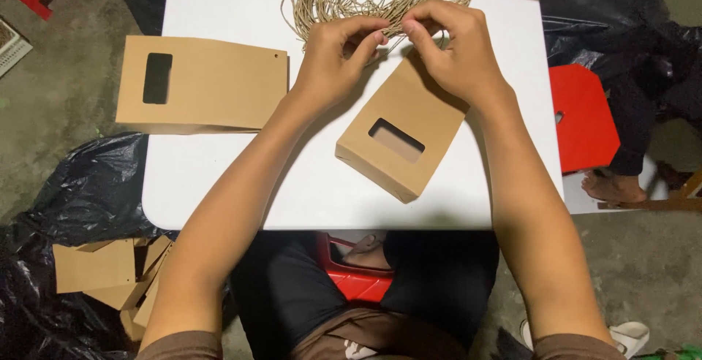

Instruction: Assembling brown paper bags by threading twine through pre-punched holes and tying knots to create handles or closures.

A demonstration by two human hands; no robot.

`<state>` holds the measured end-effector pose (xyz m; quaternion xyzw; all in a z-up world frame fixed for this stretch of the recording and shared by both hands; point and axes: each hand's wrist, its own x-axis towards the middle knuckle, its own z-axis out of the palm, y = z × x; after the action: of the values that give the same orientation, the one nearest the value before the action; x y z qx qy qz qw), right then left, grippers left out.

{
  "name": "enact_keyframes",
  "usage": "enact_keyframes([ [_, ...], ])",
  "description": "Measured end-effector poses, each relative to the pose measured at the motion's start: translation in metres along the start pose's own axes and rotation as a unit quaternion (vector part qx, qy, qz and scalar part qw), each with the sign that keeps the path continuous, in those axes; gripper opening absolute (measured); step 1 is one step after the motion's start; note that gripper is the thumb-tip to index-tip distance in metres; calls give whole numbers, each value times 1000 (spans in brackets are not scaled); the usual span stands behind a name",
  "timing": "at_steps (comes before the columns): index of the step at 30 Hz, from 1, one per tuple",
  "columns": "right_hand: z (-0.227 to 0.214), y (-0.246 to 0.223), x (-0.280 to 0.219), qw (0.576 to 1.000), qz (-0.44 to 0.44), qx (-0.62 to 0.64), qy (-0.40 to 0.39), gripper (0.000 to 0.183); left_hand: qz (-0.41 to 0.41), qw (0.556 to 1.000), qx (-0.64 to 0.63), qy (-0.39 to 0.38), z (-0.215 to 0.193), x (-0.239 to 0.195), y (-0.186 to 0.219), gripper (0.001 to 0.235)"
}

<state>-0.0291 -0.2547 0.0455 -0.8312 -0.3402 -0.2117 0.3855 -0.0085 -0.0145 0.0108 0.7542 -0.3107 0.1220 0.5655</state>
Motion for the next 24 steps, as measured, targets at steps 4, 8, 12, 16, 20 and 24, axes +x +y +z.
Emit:
enact_keyframes([
  [4,7,-2,2,998,-48,6,32,9,21,999,31,20,1,-2,1,26],
  [8,13,-9,3,996,-50,9,73,8,85,995,28,48,-3,0,17,21],
  [12,16,-19,2,994,-25,9,103,12,123,991,30,49,-2,1,17,17],
  [16,18,-12,-2,995,-10,14,97,18,116,991,26,62,-5,-1,19,14],
  [20,20,-4,-5,995,-1,15,98,16,188,976,95,56,-11,-1,18,11],
  [24,19,-6,-4,996,12,40,83,17,237,956,160,70,-12,0,14,9],
])
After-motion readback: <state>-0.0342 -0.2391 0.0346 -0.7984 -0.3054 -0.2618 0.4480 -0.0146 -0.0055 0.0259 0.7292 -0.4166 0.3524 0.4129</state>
